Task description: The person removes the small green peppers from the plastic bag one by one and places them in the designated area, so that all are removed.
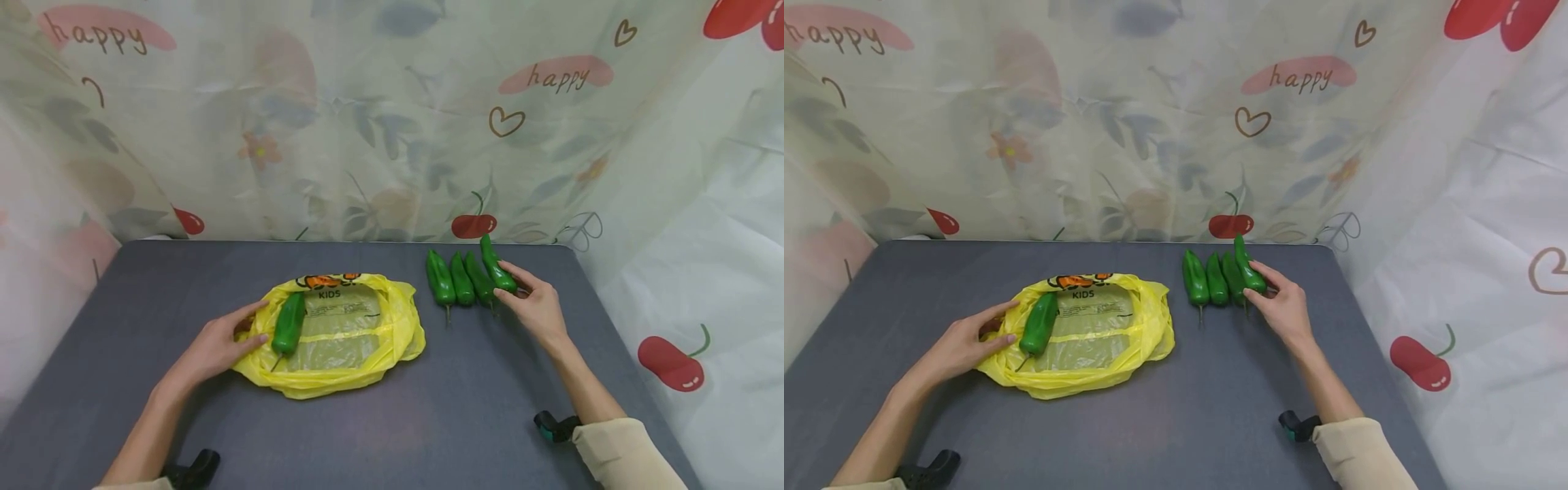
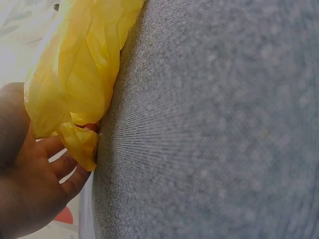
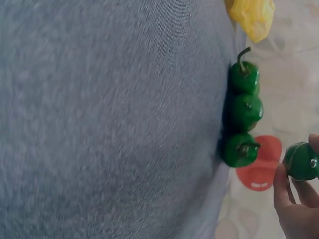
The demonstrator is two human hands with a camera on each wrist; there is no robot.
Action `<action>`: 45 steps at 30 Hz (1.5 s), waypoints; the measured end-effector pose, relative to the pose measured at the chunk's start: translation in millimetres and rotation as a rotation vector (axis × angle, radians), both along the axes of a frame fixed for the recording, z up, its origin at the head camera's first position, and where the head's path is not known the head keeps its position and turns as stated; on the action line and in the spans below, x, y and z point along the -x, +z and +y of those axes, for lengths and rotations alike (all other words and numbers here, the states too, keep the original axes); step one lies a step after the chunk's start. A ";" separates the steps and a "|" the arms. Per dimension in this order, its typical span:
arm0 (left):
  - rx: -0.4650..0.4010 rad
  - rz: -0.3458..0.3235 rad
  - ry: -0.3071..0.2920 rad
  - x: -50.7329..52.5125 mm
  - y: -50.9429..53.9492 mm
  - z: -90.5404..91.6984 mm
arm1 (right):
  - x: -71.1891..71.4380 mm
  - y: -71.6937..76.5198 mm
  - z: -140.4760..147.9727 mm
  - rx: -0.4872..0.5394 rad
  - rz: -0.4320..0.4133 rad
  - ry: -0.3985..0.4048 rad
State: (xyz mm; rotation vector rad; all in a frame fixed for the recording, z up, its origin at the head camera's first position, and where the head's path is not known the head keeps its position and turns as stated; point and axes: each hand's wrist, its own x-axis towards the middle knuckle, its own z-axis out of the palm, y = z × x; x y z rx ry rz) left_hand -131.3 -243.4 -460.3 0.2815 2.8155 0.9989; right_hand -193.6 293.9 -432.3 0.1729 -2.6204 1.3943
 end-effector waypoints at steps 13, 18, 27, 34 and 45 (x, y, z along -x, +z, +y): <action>0.002 -0.016 0.015 1.1 -1.7 -0.3 | 13.4 -13.2 14.8 -0.044 -0.055 -0.018; 0.007 -0.022 0.021 2.3 -1.2 -0.5 | 17.4 -16.6 17.7 -0.056 -0.075 0.002; -0.001 -0.002 0.009 1.8 -1.5 0.8 | 22.4 -27.6 27.0 -0.105 -0.154 0.012; -0.002 -0.006 0.016 0.9 -2.5 0.3 | 23.3 -33.6 28.8 -0.141 -0.175 0.025; -0.009 0.000 0.020 0.0 -2.3 0.7 | 28.2 -41.8 30.2 -0.193 -0.184 0.040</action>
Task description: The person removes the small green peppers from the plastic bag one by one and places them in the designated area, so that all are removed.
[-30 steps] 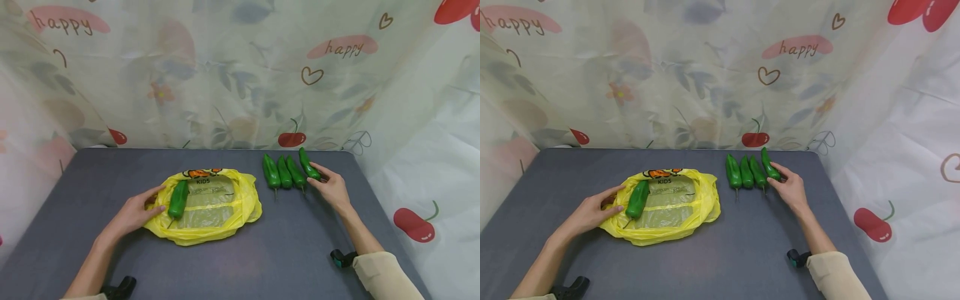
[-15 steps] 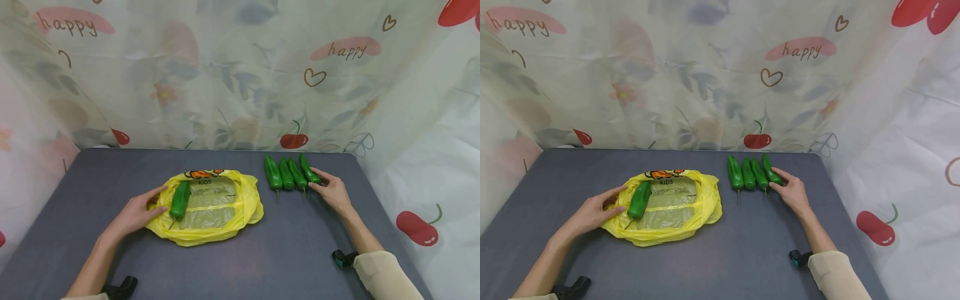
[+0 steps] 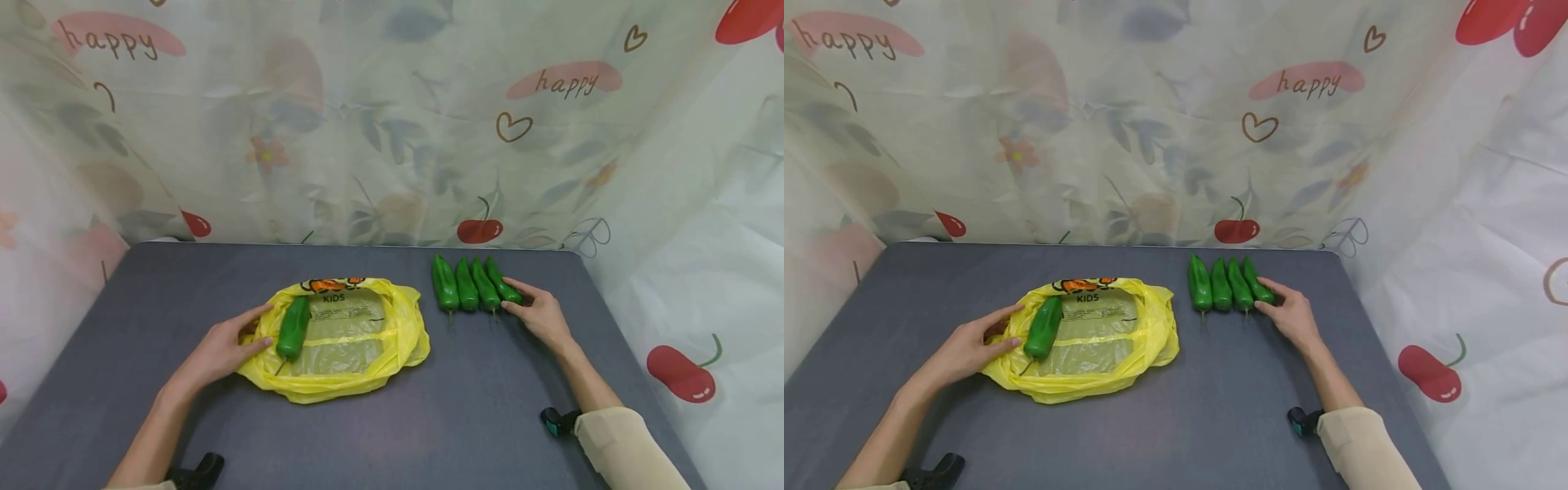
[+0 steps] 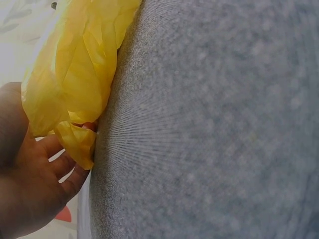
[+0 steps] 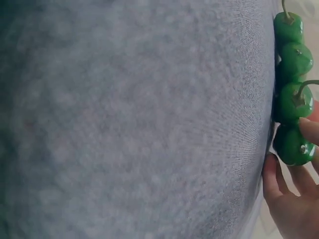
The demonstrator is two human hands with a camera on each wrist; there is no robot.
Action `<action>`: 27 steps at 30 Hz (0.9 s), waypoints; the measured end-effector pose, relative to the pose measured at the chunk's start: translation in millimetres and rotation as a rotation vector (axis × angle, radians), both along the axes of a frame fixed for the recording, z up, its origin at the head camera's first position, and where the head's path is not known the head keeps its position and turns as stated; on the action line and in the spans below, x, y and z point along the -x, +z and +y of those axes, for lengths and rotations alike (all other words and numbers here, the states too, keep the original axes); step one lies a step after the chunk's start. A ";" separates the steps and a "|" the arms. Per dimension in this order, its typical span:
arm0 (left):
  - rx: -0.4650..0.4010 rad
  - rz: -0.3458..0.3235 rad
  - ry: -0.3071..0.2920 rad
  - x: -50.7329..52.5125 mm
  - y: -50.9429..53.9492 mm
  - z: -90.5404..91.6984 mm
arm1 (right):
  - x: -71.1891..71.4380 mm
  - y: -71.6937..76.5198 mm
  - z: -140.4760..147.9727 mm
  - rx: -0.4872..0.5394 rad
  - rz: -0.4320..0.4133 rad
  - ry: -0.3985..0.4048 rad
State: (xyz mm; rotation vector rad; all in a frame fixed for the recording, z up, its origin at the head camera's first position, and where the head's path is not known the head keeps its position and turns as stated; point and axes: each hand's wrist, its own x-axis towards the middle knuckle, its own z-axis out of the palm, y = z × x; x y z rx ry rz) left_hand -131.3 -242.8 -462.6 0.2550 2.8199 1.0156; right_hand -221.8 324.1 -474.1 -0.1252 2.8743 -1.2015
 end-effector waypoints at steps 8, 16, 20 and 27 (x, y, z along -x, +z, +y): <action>-0.009 0.002 0.003 -1.8 -1.2 -1.2 | -0.6 0.5 -2.9 0.017 -0.018 0.037; -0.010 -0.002 0.003 -2.9 0.6 -0.7 | 0.3 0.8 -5.5 0.024 -0.017 0.047; -0.005 0.000 -0.004 -2.3 0.1 -0.9 | 0.1 0.4 -5.7 0.041 -0.017 0.047; -0.009 -0.003 -0.004 -1.4 -0.6 -0.9 | -0.6 0.9 -4.8 0.062 -0.009 0.047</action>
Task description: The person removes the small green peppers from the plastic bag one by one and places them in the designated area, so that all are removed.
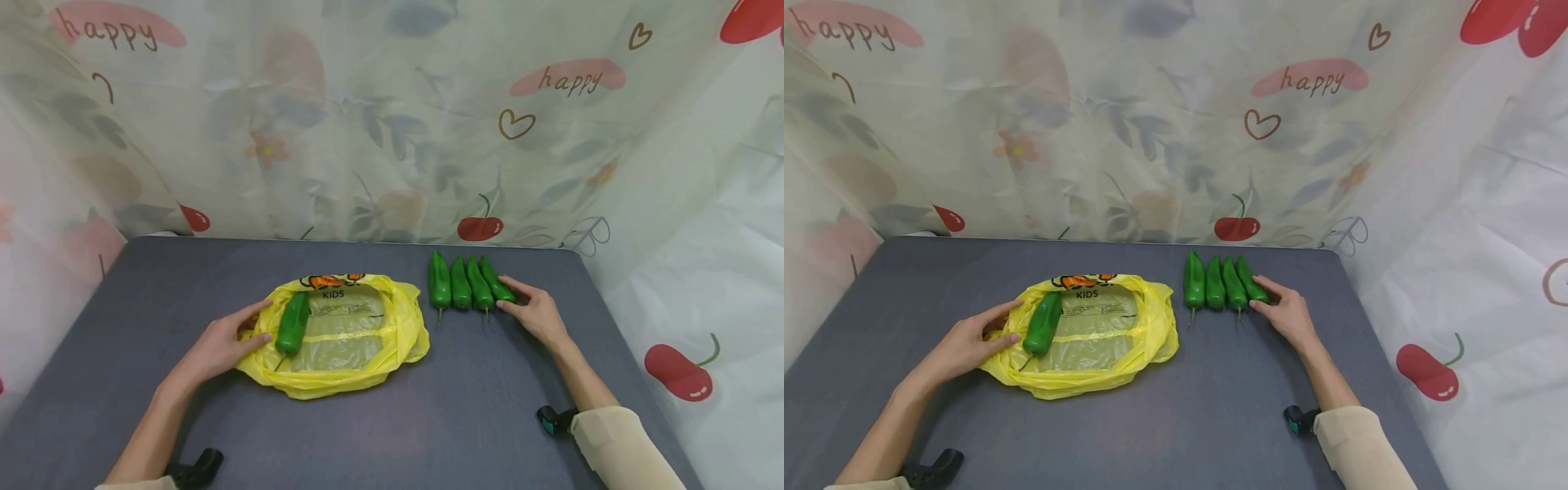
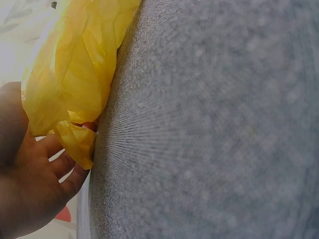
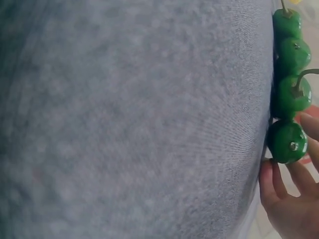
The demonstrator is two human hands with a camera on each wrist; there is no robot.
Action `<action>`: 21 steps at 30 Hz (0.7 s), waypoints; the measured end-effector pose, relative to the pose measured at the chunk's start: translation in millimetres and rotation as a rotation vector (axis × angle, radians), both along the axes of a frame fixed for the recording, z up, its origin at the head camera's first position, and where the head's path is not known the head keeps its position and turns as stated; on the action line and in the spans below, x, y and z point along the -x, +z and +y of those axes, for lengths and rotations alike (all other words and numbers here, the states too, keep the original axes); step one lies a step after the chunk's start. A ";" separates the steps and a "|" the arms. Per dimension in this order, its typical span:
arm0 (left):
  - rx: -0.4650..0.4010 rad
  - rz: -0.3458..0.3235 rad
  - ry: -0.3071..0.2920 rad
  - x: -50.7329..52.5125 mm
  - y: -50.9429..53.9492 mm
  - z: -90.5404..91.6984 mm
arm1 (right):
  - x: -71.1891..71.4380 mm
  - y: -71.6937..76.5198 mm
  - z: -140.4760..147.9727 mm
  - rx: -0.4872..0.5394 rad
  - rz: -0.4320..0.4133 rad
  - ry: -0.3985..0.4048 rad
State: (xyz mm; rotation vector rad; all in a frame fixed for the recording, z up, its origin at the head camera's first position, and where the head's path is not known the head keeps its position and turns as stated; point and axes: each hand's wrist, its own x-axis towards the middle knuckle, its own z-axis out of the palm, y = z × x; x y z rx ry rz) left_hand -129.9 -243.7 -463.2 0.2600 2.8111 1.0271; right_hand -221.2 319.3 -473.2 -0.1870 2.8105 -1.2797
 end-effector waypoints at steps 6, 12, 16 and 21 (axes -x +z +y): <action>0.001 -0.012 0.000 0.7 1.6 0.0 | -3.1 4.7 -0.2 0.017 0.047 -0.041; 0.002 -0.013 -0.002 0.9 2.8 0.2 | -8.4 10.7 -3.3 0.020 0.109 -0.086; 0.001 -0.009 -0.002 0.2 3.0 0.6 | -12.5 15.0 -7.4 0.041 0.160 -0.093; -0.003 -0.001 0.002 -0.7 2.5 1.1 | -18.0 20.8 -16.5 0.076 0.213 -0.085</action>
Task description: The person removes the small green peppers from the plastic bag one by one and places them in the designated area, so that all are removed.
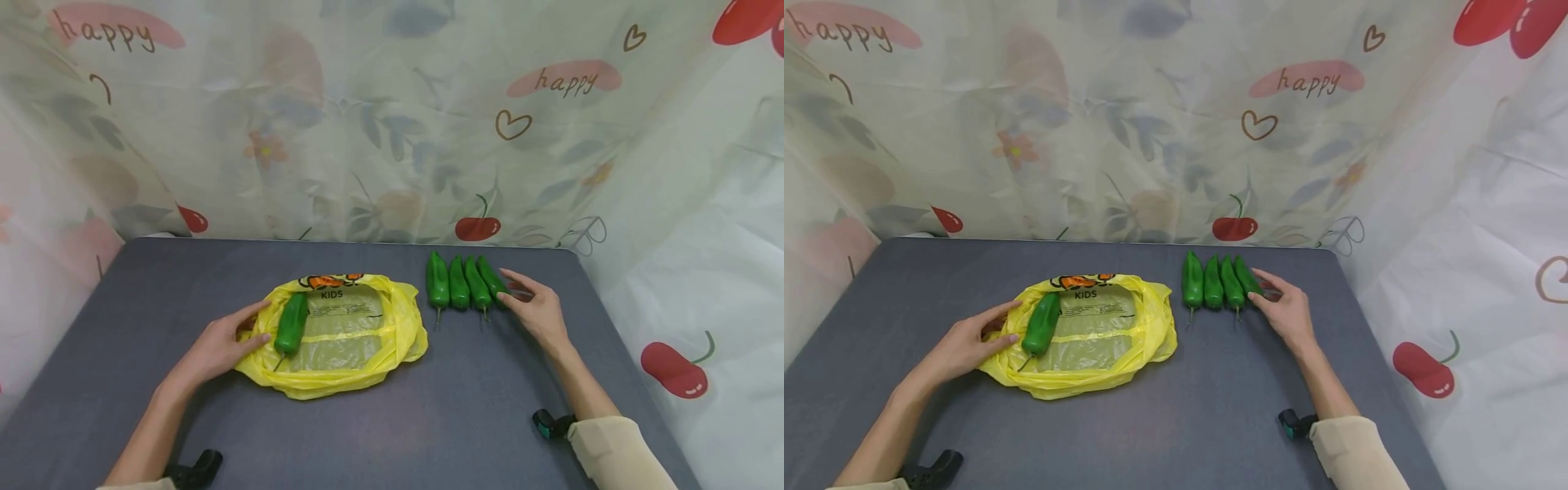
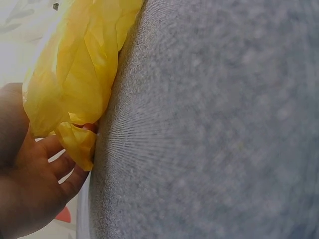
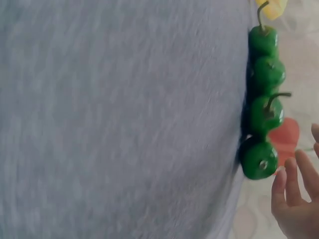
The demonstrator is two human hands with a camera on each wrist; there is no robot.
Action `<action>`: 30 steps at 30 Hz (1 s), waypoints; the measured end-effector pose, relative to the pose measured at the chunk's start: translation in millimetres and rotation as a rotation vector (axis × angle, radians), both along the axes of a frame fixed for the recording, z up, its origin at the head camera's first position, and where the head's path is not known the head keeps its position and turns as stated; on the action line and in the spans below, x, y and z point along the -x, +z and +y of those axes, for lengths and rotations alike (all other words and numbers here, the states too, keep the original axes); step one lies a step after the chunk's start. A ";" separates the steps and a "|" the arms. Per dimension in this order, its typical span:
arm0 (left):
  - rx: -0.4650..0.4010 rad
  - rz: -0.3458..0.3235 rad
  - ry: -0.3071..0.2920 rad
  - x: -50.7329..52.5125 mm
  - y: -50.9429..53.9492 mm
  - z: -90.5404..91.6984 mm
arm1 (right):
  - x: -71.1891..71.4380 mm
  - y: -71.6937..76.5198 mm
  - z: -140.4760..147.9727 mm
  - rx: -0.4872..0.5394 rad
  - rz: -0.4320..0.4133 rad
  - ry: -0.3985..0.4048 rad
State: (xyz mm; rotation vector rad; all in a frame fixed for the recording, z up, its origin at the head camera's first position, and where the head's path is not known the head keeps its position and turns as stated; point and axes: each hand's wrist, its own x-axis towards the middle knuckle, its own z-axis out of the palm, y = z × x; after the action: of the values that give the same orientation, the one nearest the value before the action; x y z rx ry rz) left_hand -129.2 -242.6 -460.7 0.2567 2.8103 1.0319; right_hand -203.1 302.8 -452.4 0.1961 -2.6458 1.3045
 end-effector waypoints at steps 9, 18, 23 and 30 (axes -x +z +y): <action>0.004 0.010 0.012 -1.2 -2.0 -1.7 | -8.5 6.1 -28.7 0.110 0.028 0.093; -0.003 0.033 0.017 -3.9 -5.7 -0.3 | -16.4 5.1 -63.8 0.213 -0.007 0.191; -0.007 0.037 0.019 -4.3 -5.3 1.6 | -29.9 21.8 -91.0 0.247 -0.019 0.251; -0.002 0.044 0.016 -2.0 -3.4 2.0 | -38.6 37.9 -123.1 0.268 -0.030 0.307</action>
State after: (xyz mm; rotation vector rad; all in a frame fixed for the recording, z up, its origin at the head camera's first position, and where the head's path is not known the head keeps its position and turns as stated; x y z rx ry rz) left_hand -127.2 -240.6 -464.1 0.2601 2.8554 1.0446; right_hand -164.5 179.7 -414.5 0.5645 -2.4996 1.7504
